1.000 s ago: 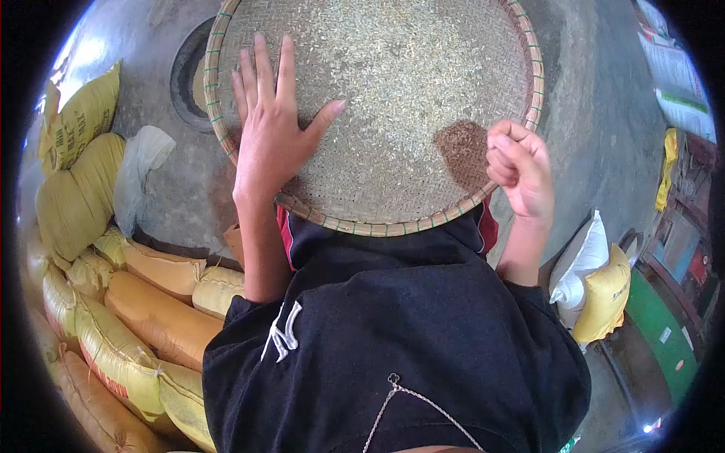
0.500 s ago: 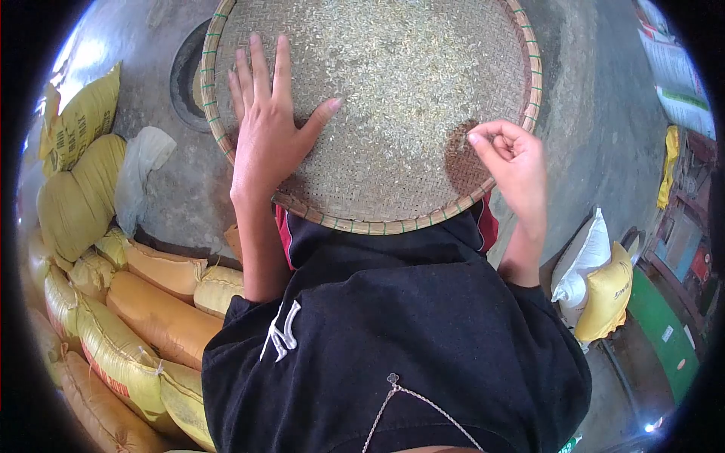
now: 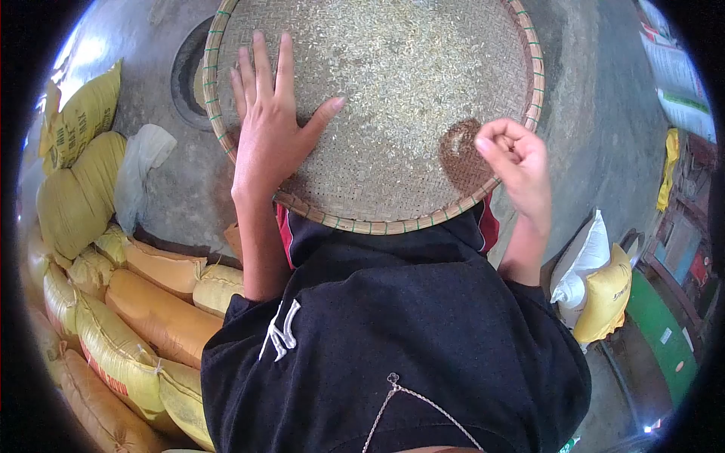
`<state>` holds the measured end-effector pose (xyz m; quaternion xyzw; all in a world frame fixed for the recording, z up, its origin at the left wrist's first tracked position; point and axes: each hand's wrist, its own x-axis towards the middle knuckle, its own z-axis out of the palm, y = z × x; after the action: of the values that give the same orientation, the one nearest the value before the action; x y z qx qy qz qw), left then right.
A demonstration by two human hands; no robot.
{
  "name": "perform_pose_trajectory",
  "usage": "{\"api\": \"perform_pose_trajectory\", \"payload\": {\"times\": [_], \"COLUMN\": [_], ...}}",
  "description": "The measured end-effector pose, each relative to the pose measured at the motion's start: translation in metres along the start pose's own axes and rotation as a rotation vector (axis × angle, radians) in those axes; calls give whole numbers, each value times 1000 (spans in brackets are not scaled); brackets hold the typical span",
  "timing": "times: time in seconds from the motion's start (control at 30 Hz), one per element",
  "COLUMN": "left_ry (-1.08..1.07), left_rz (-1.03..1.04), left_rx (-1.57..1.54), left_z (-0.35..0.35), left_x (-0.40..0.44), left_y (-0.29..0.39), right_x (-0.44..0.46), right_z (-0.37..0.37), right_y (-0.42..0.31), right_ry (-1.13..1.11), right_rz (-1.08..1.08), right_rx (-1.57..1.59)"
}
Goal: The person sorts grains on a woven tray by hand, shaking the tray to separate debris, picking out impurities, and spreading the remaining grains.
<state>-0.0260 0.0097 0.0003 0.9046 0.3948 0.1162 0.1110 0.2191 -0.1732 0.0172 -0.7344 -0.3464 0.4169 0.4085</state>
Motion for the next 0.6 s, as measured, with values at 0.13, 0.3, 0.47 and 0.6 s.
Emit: {"api": "perform_pose_trajectory", "payload": {"times": [0.13,0.3,0.47,0.6], "left_ry": [5,8,12,11], "left_rz": [7,-4,-2,-5], "left_rx": [2,-1,11,-3], "left_z": [0,-1,-1,-1], "left_x": [1,0,0,0], "left_y": [1,1,2,2], "right_x": [2,4,4,5], "right_z": [-16,-11,1,5], "right_y": [-7,-3,-7,-9], "right_ry": [-317,-431,-141,-86], "right_rz": [251,328,89,-2], "right_rx": [1006,963,34,-301]}}
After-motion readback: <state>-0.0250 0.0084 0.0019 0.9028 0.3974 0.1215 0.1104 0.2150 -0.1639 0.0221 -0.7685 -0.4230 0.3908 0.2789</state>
